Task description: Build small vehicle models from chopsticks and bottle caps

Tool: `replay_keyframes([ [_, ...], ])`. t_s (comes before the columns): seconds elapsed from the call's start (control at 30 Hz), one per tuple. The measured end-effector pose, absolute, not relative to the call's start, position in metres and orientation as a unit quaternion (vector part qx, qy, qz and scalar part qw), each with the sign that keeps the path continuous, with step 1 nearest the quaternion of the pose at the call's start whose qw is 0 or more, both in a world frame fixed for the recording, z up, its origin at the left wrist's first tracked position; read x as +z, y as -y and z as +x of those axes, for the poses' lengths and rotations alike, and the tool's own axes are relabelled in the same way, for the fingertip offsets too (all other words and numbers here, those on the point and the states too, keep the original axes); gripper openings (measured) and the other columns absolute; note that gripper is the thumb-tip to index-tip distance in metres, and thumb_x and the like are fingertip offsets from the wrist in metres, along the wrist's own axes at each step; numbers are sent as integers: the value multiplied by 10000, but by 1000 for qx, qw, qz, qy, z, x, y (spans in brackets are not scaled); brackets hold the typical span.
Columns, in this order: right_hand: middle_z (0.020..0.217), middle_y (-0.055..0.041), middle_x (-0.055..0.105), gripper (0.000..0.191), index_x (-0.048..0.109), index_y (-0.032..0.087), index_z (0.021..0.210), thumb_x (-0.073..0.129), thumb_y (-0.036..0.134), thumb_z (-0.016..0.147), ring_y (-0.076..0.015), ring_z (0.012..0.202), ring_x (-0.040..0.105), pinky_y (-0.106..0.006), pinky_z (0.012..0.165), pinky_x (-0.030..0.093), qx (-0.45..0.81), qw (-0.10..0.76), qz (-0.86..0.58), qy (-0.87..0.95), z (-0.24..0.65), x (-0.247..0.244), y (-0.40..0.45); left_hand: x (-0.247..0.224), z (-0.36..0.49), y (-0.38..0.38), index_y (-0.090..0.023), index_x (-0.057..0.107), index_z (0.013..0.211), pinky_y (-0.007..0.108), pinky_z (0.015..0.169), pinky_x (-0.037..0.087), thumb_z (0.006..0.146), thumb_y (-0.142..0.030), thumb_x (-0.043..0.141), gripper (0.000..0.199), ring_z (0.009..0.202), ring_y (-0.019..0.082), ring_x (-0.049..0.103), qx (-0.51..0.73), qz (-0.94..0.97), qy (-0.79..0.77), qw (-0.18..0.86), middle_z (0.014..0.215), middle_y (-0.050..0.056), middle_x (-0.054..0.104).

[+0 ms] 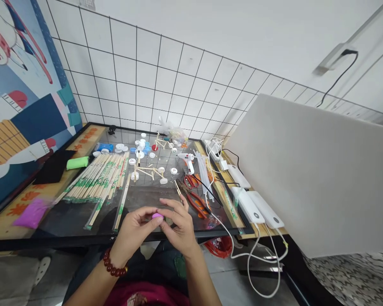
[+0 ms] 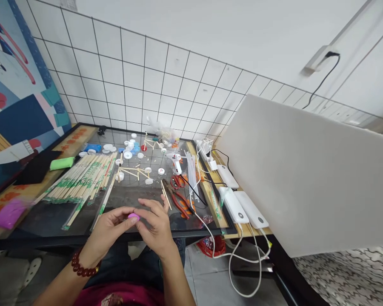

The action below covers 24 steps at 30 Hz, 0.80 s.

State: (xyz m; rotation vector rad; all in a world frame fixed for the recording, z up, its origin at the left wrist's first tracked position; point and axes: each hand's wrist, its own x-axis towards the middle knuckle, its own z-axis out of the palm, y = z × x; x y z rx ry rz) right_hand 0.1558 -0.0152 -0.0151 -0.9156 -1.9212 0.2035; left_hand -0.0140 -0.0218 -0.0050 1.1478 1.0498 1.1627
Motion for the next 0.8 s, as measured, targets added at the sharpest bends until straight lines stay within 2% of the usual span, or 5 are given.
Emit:
replay_keyframes([
  [0.2, 1253, -22, 703, 261, 666, 287, 1120, 658, 181, 882, -168, 1121, 672, -459, 1233, 165, 88, 482, -363, 792, 148, -12, 20, 0, -22, 30, -168, 802, 788, 280, 765, 574, 732, -383, 801, 223, 802, 200, 702, 500, 492, -468, 537, 858, 80, 776],
  [0.5, 1198, -25, 728, 186, 676, 285, 1060, 654, 216, 888, -178, 1087, 689, -485, 1232, 174, 86, 481, -377, 787, 148, -3, 22, 5, -20, 24, -184, 809, 767, 271, 753, 560, 716, -375, 816, 197, 784, 193, 691, 495, 499, -456, 546, 836, 73, 773],
  [0.7, 1230, -48, 717, 329, 635, 286, 1168, 748, 289, 858, -198, 1125, 678, -492, 1241, 162, 73, 478, -375, 791, 158, 2, 17, 9, -19, 15, -186, 808, 747, 262, 718, 552, 708, -372, 825, 191, 760, 186, 680, 489, 498, -453, 554, 818, 70, 765],
  [0.8, 1230, -49, 718, 342, 633, 291, 1180, 751, 304, 860, -204, 1125, 679, -509, 1245, 152, 71, 478, -378, 790, 159, 1, 17, 7, -18, 12, -189, 809, 758, 254, 719, 546, 713, -369, 825, 187, 767, 179, 673, 493, 494, -448, 559, 835, 66, 766],
])
